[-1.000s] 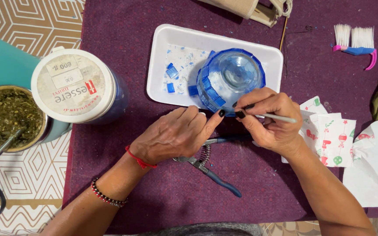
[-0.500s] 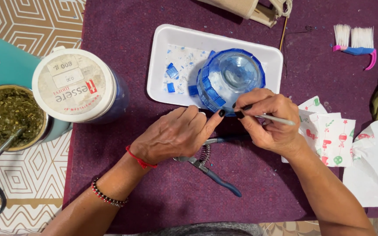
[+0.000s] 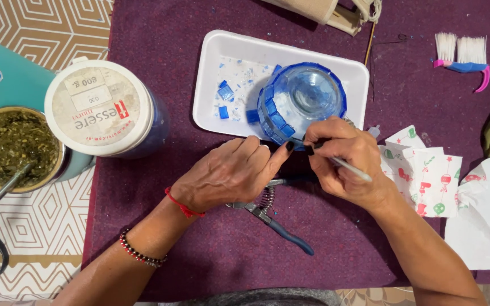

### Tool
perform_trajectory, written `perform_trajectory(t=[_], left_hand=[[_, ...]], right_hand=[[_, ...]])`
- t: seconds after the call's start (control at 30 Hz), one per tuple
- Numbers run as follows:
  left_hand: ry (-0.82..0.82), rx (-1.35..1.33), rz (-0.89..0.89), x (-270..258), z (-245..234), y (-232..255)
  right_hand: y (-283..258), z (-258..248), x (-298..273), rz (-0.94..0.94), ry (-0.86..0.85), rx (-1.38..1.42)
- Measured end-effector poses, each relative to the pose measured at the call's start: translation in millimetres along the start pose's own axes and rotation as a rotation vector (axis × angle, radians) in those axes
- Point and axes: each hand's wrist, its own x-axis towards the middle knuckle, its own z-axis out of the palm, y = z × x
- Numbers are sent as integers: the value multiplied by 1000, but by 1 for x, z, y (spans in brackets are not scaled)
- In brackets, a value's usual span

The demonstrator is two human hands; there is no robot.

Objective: Applying and securing small blue mosaic tiles to a spherical object using a syringe and precision tools.

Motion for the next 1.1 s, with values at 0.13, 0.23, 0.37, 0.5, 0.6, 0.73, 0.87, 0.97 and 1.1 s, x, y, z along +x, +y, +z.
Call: perform_trajectory(t=[0.13, 0.23, 0.37, 0.5, 0.6, 0.73, 0.87, 0.97, 1.1], left_hand=[[-2, 5, -1, -1, 0, 0], [5, -14, -5, -1, 1, 0], [12, 0, -5, 0, -1, -1], [5, -5, -6, 1, -2, -1], [19, 9, 0, 0, 0, 0], [24, 5, 1, 1, -1, -1], [16, 1, -1, 0, -1, 0], [19, -4, 1, -1, 1, 0], [30, -10, -1, -1, 0, 0]], right_hand=[[-1, -2, 1, 24, -15, -5], [0, 0, -2, 18, -13, -34], [0, 0, -4, 10, -29, -60], [1, 0, -5, 5, -40, -64], [1, -1, -6, 11, -42, -70], [-2, 0, -4, 29, -40, -76], [-3, -1, -5, 29, -46, -79], [-3, -2, -2, 30, -49, -86], [-3, -1, -3, 16, -53, -97]])
